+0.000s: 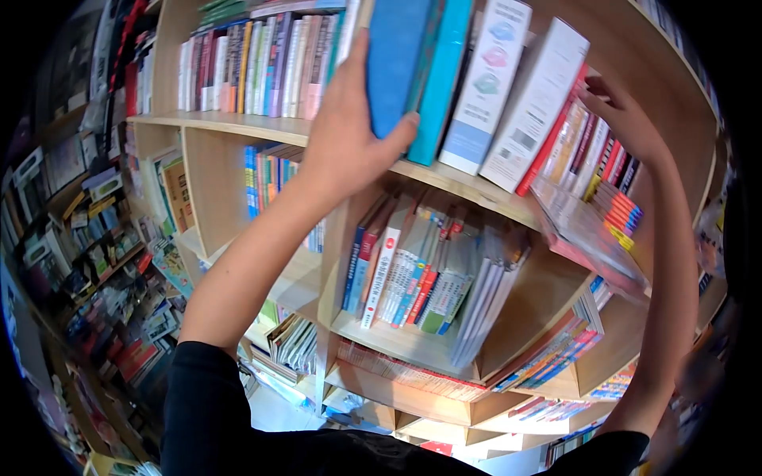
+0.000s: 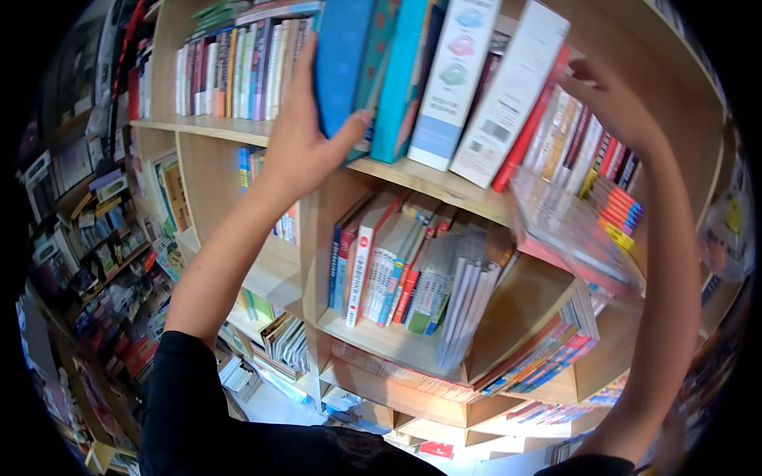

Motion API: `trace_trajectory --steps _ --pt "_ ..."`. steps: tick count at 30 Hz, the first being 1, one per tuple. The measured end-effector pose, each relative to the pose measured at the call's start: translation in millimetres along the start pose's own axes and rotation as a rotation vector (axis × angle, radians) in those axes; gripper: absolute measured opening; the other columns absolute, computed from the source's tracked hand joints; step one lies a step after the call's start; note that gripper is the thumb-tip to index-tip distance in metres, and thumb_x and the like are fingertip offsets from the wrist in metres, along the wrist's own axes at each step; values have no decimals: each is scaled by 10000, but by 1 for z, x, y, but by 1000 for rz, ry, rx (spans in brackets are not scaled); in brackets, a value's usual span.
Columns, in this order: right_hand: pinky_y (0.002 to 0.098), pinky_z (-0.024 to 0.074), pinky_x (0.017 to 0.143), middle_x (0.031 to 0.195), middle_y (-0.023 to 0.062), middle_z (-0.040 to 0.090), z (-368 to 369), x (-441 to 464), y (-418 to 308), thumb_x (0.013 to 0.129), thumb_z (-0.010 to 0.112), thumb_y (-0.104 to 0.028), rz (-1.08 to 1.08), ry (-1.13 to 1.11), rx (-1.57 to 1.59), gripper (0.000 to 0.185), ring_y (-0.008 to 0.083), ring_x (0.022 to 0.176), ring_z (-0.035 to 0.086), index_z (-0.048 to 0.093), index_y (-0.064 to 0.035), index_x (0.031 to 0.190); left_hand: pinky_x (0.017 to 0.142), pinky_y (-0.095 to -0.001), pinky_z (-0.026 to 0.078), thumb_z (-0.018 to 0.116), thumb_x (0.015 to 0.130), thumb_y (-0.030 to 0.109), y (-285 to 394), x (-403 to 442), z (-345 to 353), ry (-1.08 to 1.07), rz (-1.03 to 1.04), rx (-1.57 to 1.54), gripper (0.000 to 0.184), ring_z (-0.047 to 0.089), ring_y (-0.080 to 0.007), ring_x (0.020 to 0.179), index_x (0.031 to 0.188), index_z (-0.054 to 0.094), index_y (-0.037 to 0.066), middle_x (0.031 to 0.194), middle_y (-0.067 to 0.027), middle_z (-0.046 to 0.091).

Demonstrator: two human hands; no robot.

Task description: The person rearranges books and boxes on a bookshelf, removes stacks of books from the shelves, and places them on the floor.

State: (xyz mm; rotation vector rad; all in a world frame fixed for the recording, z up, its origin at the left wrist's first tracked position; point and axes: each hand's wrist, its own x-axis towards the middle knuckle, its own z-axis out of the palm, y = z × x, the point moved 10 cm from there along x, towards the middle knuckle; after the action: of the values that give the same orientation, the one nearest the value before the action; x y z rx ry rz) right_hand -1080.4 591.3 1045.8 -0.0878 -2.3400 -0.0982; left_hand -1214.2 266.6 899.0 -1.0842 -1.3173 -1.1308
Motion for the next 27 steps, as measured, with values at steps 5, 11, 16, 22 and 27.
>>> trace_trajectory --steps 5,11,16,22,27 --pt "354 435 989 1236 167 605 18 -13 -9 914 645 -473 245 -69 337 673 231 1116 582 524 43 1329 1124 -468 336 690 856 288 -3 -19 -16 -151 37 -21 873 404 -455 1337 1500 211 -56 1452 -318 383" --pt "350 490 914 1232 174 549 32 -12 -5 864 727 -233 160 -55 206 764 227 1052 588 340 -36 1493 1139 -468 312 647 901 282 -61 -34 -61 -244 -40 -87 685 369 -434 1384 1445 348 -7 1471 -275 392" --pt "346 535 848 1303 174 511 67 -22 -11 790 739 -21 151 -123 169 1029 223 1018 591 118 -152 1600 1137 -458 318 629 912 229 -117 -45 -103 -310 -72 -42 631 390 -400 1392 1451 366 33 1494 -239 396" --pt "346 548 809 1237 115 507 92 -15 -35 724 743 32 301 -180 293 1172 203 949 576 -23 -129 1595 1114 -488 329 633 899 289 -173 -48 -158 -363 27 141 566 409 -447 1345 1368 464 21 1469 -275 402" --pt "349 535 847 1220 107 540 96 -7 -15 707 778 15 272 -179 155 1155 191 990 569 47 -131 1590 1152 -475 286 623 893 251 -219 -55 -193 -408 -22 214 563 369 -406 1392 1390 449 52 1507 -214 387"
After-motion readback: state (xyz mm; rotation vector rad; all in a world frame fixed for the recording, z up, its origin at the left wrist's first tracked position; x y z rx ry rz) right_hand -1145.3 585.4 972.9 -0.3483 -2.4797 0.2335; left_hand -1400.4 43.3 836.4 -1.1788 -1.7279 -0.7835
